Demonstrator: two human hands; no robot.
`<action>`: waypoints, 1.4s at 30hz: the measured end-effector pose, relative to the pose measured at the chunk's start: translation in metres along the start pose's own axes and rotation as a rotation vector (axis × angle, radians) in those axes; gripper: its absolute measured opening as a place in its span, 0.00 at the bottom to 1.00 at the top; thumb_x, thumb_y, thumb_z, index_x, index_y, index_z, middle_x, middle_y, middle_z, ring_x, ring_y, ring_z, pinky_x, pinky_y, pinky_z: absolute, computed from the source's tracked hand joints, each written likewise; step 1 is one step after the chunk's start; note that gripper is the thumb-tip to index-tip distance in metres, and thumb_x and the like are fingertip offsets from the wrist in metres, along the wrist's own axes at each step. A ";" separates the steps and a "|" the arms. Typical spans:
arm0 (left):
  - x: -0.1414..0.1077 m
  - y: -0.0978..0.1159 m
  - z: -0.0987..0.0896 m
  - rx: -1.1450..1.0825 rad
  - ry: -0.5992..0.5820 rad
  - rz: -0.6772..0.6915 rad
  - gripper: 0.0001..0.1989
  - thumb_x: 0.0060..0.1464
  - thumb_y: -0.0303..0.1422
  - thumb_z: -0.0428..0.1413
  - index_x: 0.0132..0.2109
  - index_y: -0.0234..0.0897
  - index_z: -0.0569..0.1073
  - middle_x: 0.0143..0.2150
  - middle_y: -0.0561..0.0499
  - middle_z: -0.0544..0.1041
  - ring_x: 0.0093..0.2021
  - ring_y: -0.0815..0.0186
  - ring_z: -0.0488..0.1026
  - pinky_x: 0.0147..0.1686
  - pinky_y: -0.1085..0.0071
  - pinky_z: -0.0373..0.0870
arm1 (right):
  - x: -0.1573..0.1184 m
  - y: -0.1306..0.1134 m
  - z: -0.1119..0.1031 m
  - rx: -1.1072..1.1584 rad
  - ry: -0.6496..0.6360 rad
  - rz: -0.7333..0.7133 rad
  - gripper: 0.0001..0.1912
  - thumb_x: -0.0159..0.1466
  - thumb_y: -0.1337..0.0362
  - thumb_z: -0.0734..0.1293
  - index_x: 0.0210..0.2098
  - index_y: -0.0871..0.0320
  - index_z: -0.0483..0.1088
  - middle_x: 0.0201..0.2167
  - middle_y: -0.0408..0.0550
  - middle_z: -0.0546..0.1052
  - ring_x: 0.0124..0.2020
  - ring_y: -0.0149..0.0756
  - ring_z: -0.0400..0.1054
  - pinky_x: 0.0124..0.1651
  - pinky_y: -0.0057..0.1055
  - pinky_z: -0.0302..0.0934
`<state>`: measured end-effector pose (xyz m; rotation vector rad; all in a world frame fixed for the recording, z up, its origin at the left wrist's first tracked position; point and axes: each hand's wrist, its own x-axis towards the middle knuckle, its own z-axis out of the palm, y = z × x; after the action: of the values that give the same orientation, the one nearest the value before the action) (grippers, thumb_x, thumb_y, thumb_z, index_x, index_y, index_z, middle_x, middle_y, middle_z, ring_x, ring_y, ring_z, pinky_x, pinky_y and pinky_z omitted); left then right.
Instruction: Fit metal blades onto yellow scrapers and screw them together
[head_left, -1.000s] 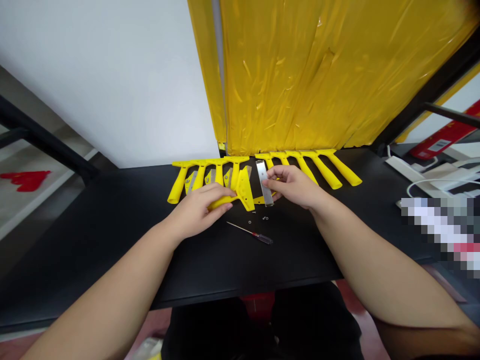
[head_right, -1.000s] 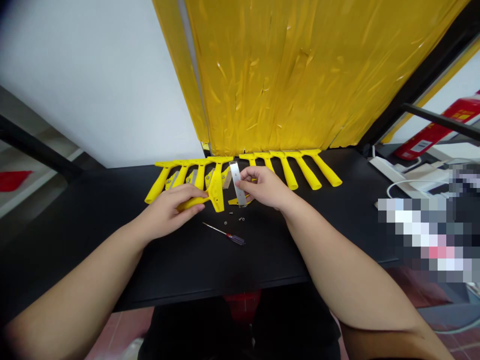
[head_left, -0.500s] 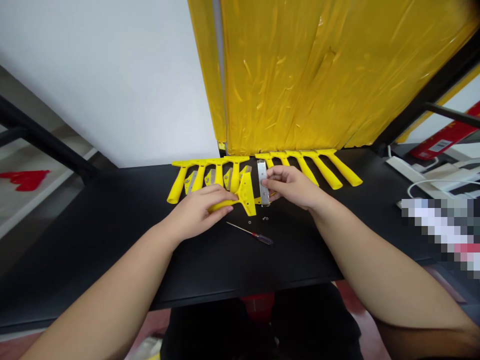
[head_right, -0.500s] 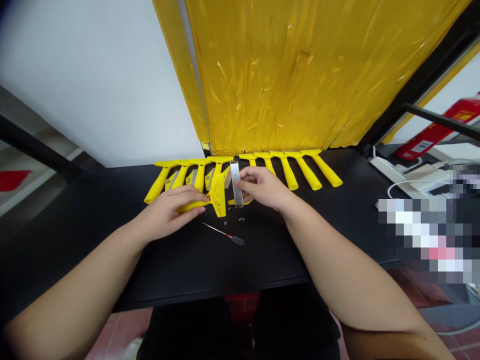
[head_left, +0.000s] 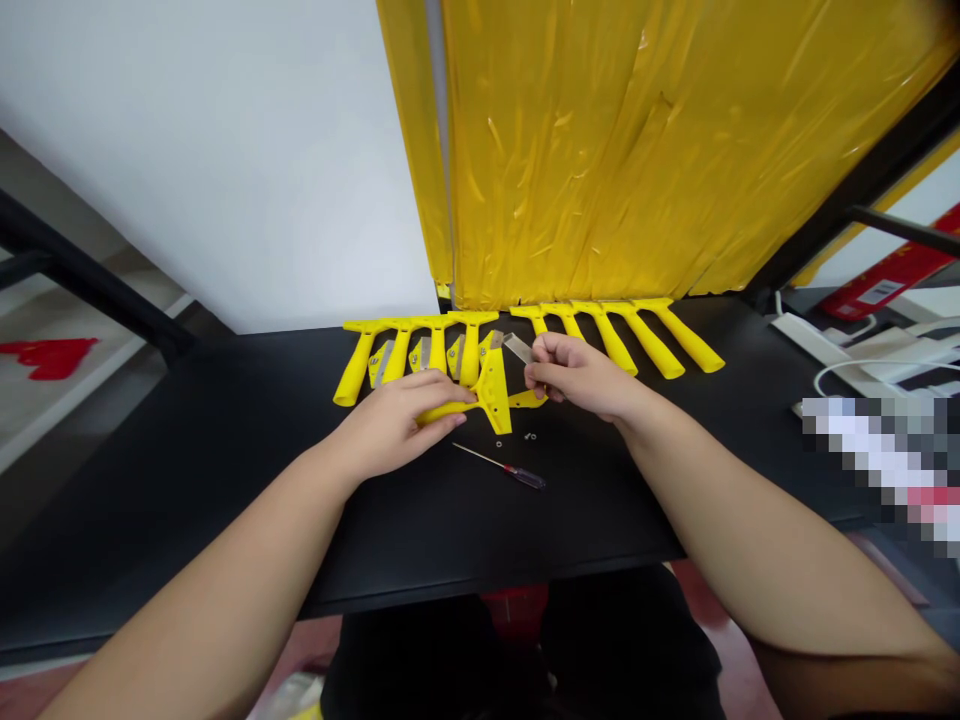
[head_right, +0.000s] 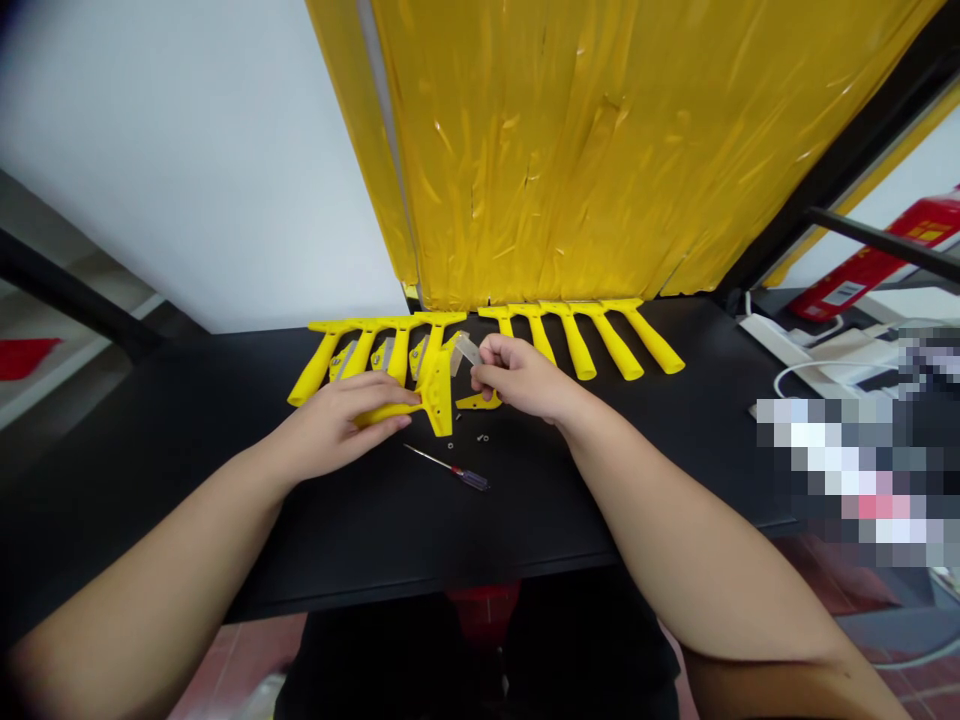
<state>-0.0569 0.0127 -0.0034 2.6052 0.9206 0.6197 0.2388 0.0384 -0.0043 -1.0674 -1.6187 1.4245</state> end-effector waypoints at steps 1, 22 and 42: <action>0.000 0.000 0.000 0.001 0.000 0.003 0.13 0.72 0.36 0.56 0.59 0.45 0.78 0.53 0.47 0.80 0.53 0.60 0.78 0.54 0.62 0.75 | 0.001 0.001 0.000 -0.019 0.008 -0.012 0.17 0.62 0.63 0.73 0.30 0.53 0.58 0.27 0.40 0.76 0.26 0.30 0.68 0.26 0.28 0.56; 0.001 0.000 0.002 0.017 0.003 0.011 0.13 0.72 0.36 0.57 0.59 0.44 0.78 0.54 0.47 0.81 0.54 0.61 0.79 0.55 0.62 0.76 | 0.003 0.008 0.002 0.102 0.004 -0.103 0.17 0.61 0.68 0.70 0.41 0.50 0.56 0.35 0.40 0.81 0.30 0.33 0.74 0.38 0.35 0.67; -0.001 -0.004 0.002 0.097 0.053 -0.033 0.13 0.71 0.38 0.57 0.59 0.46 0.79 0.53 0.47 0.80 0.51 0.60 0.79 0.53 0.61 0.77 | 0.000 0.005 0.010 -0.082 0.072 -0.175 0.13 0.62 0.62 0.75 0.44 0.53 0.70 0.33 0.41 0.77 0.34 0.34 0.72 0.40 0.37 0.70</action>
<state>-0.0591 0.0146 -0.0071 2.6642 1.0326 0.6543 0.2301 0.0351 -0.0110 -0.9851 -1.6868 1.2020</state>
